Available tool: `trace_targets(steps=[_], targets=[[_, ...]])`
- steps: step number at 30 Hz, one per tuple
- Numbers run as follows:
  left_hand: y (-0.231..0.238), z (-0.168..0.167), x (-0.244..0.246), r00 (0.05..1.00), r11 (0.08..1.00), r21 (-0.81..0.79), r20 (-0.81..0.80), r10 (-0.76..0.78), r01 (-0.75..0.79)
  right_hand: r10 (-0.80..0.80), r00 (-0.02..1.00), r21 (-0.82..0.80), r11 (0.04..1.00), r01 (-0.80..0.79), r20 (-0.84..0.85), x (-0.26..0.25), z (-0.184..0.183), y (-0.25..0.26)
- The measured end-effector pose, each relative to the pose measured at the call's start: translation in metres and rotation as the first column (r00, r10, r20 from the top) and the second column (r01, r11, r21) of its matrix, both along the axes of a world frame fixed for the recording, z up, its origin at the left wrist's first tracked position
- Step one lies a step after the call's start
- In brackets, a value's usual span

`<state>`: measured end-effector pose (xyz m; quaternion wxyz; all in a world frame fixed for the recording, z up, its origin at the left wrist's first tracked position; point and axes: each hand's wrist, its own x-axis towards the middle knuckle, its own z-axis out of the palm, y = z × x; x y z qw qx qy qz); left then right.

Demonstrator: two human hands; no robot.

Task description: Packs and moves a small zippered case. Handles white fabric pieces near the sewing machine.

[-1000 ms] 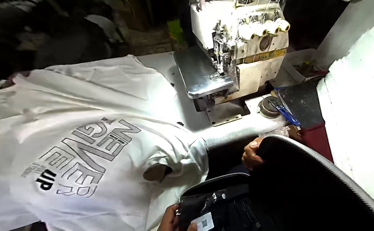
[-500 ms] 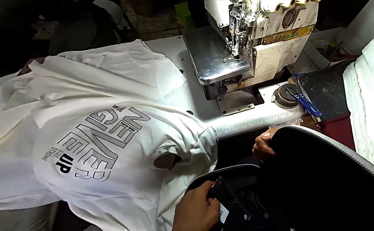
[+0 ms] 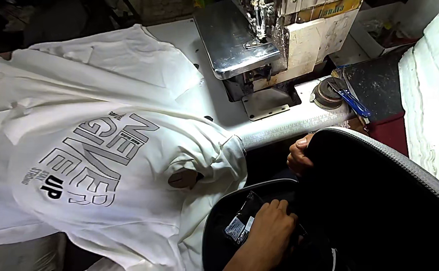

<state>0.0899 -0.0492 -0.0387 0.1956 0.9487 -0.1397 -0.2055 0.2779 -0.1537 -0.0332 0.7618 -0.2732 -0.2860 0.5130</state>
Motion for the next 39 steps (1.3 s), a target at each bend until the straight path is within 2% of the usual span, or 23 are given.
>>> trace_targets(steps=[1, 2, 3, 4, 5, 6, 7, 8, 9, 10, 11, 12, 14, 15, 17, 20, 24, 26, 29, 33, 35, 39], targets=[[-0.001, 0.000, 0.000, 0.999, 1.000, 0.019, -0.035, 0.019, -0.018, 0.024, 1.000, 0.026, 0.999, -0.024, -0.003, 0.002, -0.002, -0.001], [-0.003, 0.001, 0.000, 0.998, 0.999, 0.032, -0.051, 0.040, -0.039, -0.036, 0.999, -0.010, 0.999, 0.036, -0.041, -0.002, 0.002, -0.001], [-0.005, 0.002, -0.001, 0.996, 0.997, 0.051, -0.058, 0.066, -0.063, -0.196, 0.976, -0.118, 0.976, 0.185, -0.093, -0.012, 0.012, 0.003], [-0.009, 0.003, -0.002, 0.992, 0.994, 0.068, -0.080, 0.092, -0.087, -0.396, 0.910, -0.271, 0.896, 0.352, -0.126, -0.023, 0.027, 0.012], [-0.013, 0.003, -0.003, 0.990, 0.991, 0.078, -0.086, 0.115, -0.108, -0.491, 0.860, -0.333, 0.841, 0.426, -0.140, -0.028, 0.032, 0.017], [-0.017, 0.002, -0.005, 0.990, 0.989, 0.082, -0.056, 0.126, -0.121, -0.490, 0.856, -0.322, 0.847, 0.423, -0.166, -0.028, 0.031, 0.018], [-0.019, 0.000, -0.006, 0.993, 0.990, 0.085, -0.006, 0.117, -0.116, -0.394, 0.897, -0.221, 0.910, 0.350, -0.202, -0.024, 0.021, 0.013], [-0.020, -0.003, -0.008, 0.995, 0.993, 0.081, 0.057, 0.085, -0.089, -0.189, 0.960, -0.041, 0.982, 0.185, -0.205, -0.013, 0.003, 0.005], [-0.018, -0.007, -0.008, 0.992, 0.997, 0.070, 0.124, 0.036, -0.045, -0.030, 0.985, 0.077, 0.996, 0.043, -0.171, -0.003, -0.008, 0.002], [-0.015, -0.011, -0.009, 0.984, 0.998, 0.055, 0.179, -0.017, 0.007, 0.047, 0.987, 0.136, 0.990, -0.026, -0.156, 0.003, -0.014, 0.001], [-0.011, -0.015, -0.010, 0.975, 0.998, 0.020, 0.215, -0.057, 0.054, 0.019, 0.990, 0.127, 0.992, -0.001, -0.143, 0.001, -0.012, 0.001], [-0.006, -0.018, -0.012, 0.970, 0.995, -0.047, 0.234, -0.070, 0.083, -0.090, 0.988, 0.074, 0.992, 0.100, -0.129, -0.006, -0.006, 0.003], [0.009, -0.017, -0.014, 0.972, 0.956, -0.281, 0.233, -0.019, 0.086, -0.385, 0.914, -0.106, 0.922, 0.374, -0.125, -0.023, 0.014, 0.013], [0.016, -0.016, -0.015, 0.978, 0.905, -0.419, 0.207, 0.024, 0.067, -0.464, 0.879, -0.167, 0.880, 0.444, -0.106, -0.028, 0.020, 0.016], [0.026, -0.015, -0.020, 0.984, 0.758, -0.652, 0.150, 0.095, 0.026, -0.517, 0.853, -0.240, 0.838, 0.489, -0.067, -0.031, 0.027, 0.017], [0.029, -0.013, -0.027, 0.972, 0.572, -0.821, 0.130, 0.196, -0.006, -0.515, 0.852, -0.241, 0.841, 0.484, -0.089, -0.030, 0.025, 0.020], [0.029, -0.011, -0.033, 0.961, 0.464, -0.885, 0.089, 0.262, -0.045, -0.526, 0.844, -0.349, 0.814, 0.465, -0.105, -0.032, 0.035, 0.023], [0.028, -0.013, -0.034, 0.958, 0.436, -0.898, 0.066, 0.280, -0.066, -0.499, 0.863, -0.334, 0.829, 0.449, -0.077, -0.031, 0.033, 0.022], [0.029, -0.013, -0.034, 0.956, 0.426, -0.902, 0.060, 0.286, -0.070, -0.492, 0.870, -0.318, 0.830, 0.458, -0.031, -0.032, 0.033, 0.023], [0.029, -0.014, -0.033, 0.953, 0.431, -0.899, 0.064, 0.295, -0.073, -0.518, 0.856, -0.419, 0.778, 0.469, -0.004, -0.034, 0.042, 0.024], [0.028, -0.014, -0.033, 0.952, 0.430, -0.900, 0.059, 0.300, -0.079, -0.515, 0.857, -0.360, 0.805, 0.471, -0.031, -0.033, 0.036, 0.024], [0.027, -0.015, -0.034, 0.948, 0.423, -0.902, 0.056, 0.313, -0.087, -0.494, 0.869, -0.413, 0.794, 0.447, -0.009, -0.031, 0.040, 0.024]])
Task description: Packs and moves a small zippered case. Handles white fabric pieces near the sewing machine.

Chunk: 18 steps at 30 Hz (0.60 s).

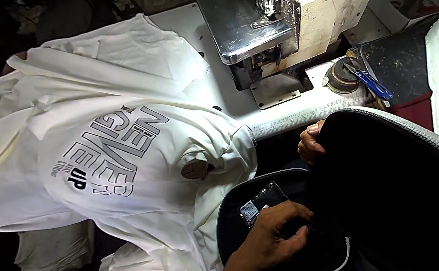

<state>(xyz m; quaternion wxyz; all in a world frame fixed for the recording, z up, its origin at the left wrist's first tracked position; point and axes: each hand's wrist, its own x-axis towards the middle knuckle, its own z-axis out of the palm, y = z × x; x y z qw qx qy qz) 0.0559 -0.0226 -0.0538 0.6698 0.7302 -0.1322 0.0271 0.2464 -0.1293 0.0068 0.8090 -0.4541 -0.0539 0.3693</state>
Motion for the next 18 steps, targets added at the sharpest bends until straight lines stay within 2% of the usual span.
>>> trace_targets(steps=[4, 5, 6, 7, 8, 9, 10, 11, 12, 13, 14, 16, 18], targets=[[-0.004, 0.002, -0.001, 0.997, 0.990, 0.117, 0.016, -0.081, 0.078, -0.029, 0.999, 0.092, 0.995, 0.027, 0.017, -0.002, -0.009, 0.001], [-0.007, 0.003, -0.002, 0.991, 0.978, 0.163, 0.011, -0.132, 0.129, 0.068, 0.996, 0.202, 0.976, -0.078, 0.057, 0.004, -0.019, -0.004], [-0.009, 0.006, -0.005, 0.985, 0.967, 0.192, 0.014, -0.175, 0.169, 0.247, 0.957, 0.342, 0.895, -0.285, 0.153, 0.017, -0.038, -0.011], [-0.010, 0.010, -0.008, 0.983, 0.964, 0.200, 0.021, -0.183, 0.175, 0.415, 0.885, 0.443, 0.766, -0.465, 0.212, 0.032, -0.054, -0.018], [-0.009, 0.016, -0.014, 0.990, 0.970, 0.209, 0.029, -0.135, 0.126, 0.497, 0.840, 0.481, 0.694, -0.535, 0.218, 0.040, -0.064, -0.021], [-0.005, 0.023, -0.021, 0.999, 0.968, 0.251, 0.035, -0.013, 0.004, 0.505, 0.841, 0.483, 0.697, -0.530, 0.194, 0.042, -0.071, -0.023], [0.001, 0.033, -0.030, 0.985, 0.924, 0.344, 0.039, 0.166, -0.169, 0.472, 0.864, 0.448, 0.743, -0.497, 0.177, 0.041, -0.077, -0.026], [0.009, 0.041, -0.037, 0.935, 0.813, 0.480, 0.046, 0.353, -0.330, 0.412, 0.894, 0.390, 0.804, -0.448, 0.176, 0.038, -0.085, -0.027], [0.017, 0.048, -0.044, 0.867, 0.658, 0.628, 0.053, 0.495, -0.415, 0.351, 0.914, 0.308, 0.863, -0.400, 0.204, 0.034, -0.087, -0.026], [0.025, 0.051, -0.049, 0.816, 0.524, 0.741, 0.055, 0.576, -0.420, 0.325, 0.909, 0.210, 0.900, -0.382, 0.260, 0.028, -0.076, -0.023], [0.032, 0.051, -0.055, 0.789, 0.465, 0.788, 0.042, 0.614, -0.404, 0.332, 0.890, 0.068, 0.927, -0.370, 0.313, 0.021, -0.051, -0.018], [0.039, 0.050, -0.068, 0.737, 0.467, 0.753, 0.034, 0.675, -0.463, 0.384, 0.815, -0.243, 0.921, -0.305, 0.433, 0.006, -0.015, -0.006], [0.051, 0.052, -0.078, 0.606, 0.476, 0.659, -0.039, 0.794, -0.582, 0.467, 0.696, -0.440, 0.866, -0.236, 0.546, -0.005, -0.014, 0.006]])
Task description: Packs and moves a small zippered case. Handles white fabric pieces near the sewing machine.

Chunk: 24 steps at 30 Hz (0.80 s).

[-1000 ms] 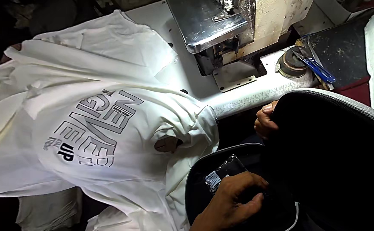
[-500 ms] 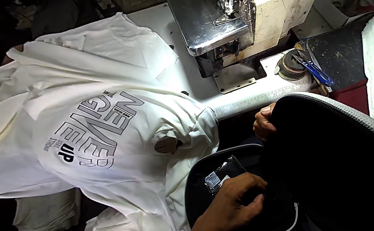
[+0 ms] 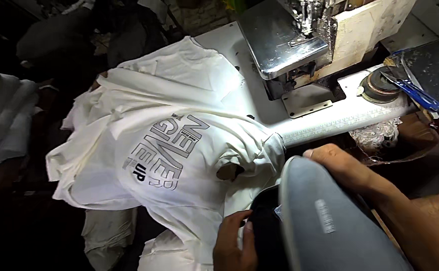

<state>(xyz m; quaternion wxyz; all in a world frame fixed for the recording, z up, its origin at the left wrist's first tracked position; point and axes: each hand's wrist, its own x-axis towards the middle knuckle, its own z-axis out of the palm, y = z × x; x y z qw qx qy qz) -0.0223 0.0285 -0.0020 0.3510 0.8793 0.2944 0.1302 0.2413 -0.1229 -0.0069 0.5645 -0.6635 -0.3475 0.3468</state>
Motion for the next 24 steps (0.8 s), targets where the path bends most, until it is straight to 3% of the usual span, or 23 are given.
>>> trace_targets(steps=[2, 4, 6, 13, 17, 19, 21, 24], targets=[[0.015, 0.000, -0.005, 0.982, 0.950, -0.248, -0.052, 0.183, -0.190, 0.044, 0.975, -0.163, 0.987, -0.008, 0.220, -0.018, -0.011, 0.011], [0.023, -0.001, -0.007, 0.964, 0.837, -0.480, -0.161, 0.209, -0.262, 0.165, 0.891, -0.283, 0.958, -0.043, 0.423, -0.033, -0.028, 0.022], [0.021, -0.005, -0.006, 0.963, 0.743, -0.613, -0.199, 0.182, -0.267, 0.276, 0.811, -0.369, 0.926, -0.080, 0.516, -0.041, -0.040, 0.031], [0.009, -0.029, -0.007, 0.979, 0.794, -0.573, -0.116, 0.166, -0.202, 0.226, 0.751, -0.339, 0.941, -0.003, 0.620, -0.036, -0.049, 0.027], [0.007, -0.039, 0.001, 0.998, 0.850, -0.526, 0.023, 0.055, -0.035, 0.136, 0.741, -0.366, 0.917, 0.157, 0.657, -0.017, -0.048, -0.007], [0.012, -0.044, 0.010, 0.994, 0.854, -0.515, 0.110, -0.021, 0.075, -0.015, 0.834, -0.354, 0.901, 0.251, 0.552, -0.011, -0.056, -0.035], [0.018, -0.053, 0.022, 0.976, 0.854, -0.497, 0.208, -0.057, 0.156, -0.285, 0.928, -0.289, 0.892, 0.348, 0.238, -0.013, -0.074, -0.055], [0.025, -0.051, 0.034, 0.951, 0.823, -0.511, 0.293, -0.103, 0.247, -0.561, 0.800, -0.077, 0.826, 0.558, -0.213, -0.033, -0.093, -0.065]])
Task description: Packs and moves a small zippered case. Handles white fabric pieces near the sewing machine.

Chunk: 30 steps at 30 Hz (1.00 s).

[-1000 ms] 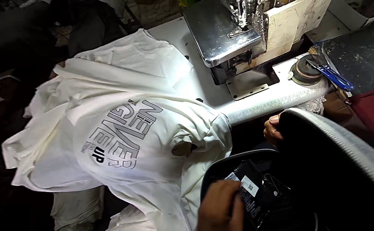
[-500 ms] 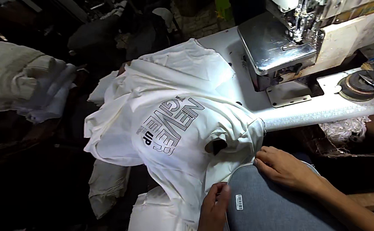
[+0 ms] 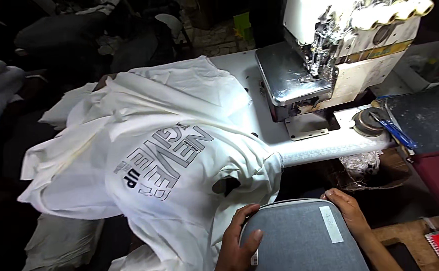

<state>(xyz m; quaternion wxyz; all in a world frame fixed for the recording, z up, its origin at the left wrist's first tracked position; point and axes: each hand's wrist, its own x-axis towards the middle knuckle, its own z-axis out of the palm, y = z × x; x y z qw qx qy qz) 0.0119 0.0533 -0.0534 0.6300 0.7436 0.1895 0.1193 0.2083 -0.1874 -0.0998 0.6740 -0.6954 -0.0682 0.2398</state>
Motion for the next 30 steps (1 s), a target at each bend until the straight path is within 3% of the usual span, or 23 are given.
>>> trace_targets(steps=[2, 5, 7, 10, 12, 15, 17, 20, 25, 30], targets=[[0.005, 0.007, 0.004, 0.997, 0.987, 0.146, -0.049, -0.060, 0.067, -0.110, 0.994, 0.127, 0.986, 0.112, -0.024, -0.006, 0.002, 0.002], [0.013, 0.014, 0.019, 0.958, 0.874, 0.423, -0.247, -0.144, 0.240, -0.135, 0.991, 0.060, 0.989, 0.133, 0.025, -0.009, 0.004, 0.009], [0.012, 0.014, 0.038, 0.916, 0.778, 0.516, -0.355, -0.185, 0.357, -0.042, 0.997, -0.040, 0.998, 0.044, 0.059, -0.003, 0.002, 0.006], [0.000, 0.020, 0.068, 0.868, 0.650, 0.599, -0.452, -0.208, 0.468, 0.240, 0.971, -0.084, 0.967, -0.240, -0.003, 0.013, 0.013, -0.015], [-0.002, 0.024, 0.085, 0.826, 0.629, 0.564, -0.504, -0.251, 0.535, 0.428, 0.903, -0.120, 0.896, -0.428, -0.023, 0.024, 0.021, -0.028], [0.000, 0.023, 0.110, 0.700, 0.669, 0.329, -0.585, -0.409, 0.666, 0.586, 0.810, -0.176, 0.799, -0.576, 0.008, 0.035, 0.018, -0.041], [-0.008, 0.022, 0.123, 0.642, 0.648, 0.246, -0.589, -0.491, 0.721, 0.599, 0.797, -0.228, 0.789, -0.570, 0.080, 0.037, 0.014, -0.044], [-0.023, 0.018, 0.128, 0.625, 0.592, 0.275, -0.566, -0.538, 0.758, 0.601, 0.753, -0.382, 0.784, -0.489, 0.268, 0.041, 0.015, -0.047], [-0.028, 0.021, 0.120, 0.635, 0.569, 0.308, -0.524, -0.567, 0.762, 0.671, 0.466, -0.605, 0.734, -0.309, 0.576, 0.043, 0.016, -0.037], [-0.025, 0.022, 0.124, 0.613, 0.570, 0.269, -0.531, -0.585, 0.776, 0.800, 0.296, -0.653, 0.599, -0.464, 0.522, 0.067, 0.030, -0.006]])
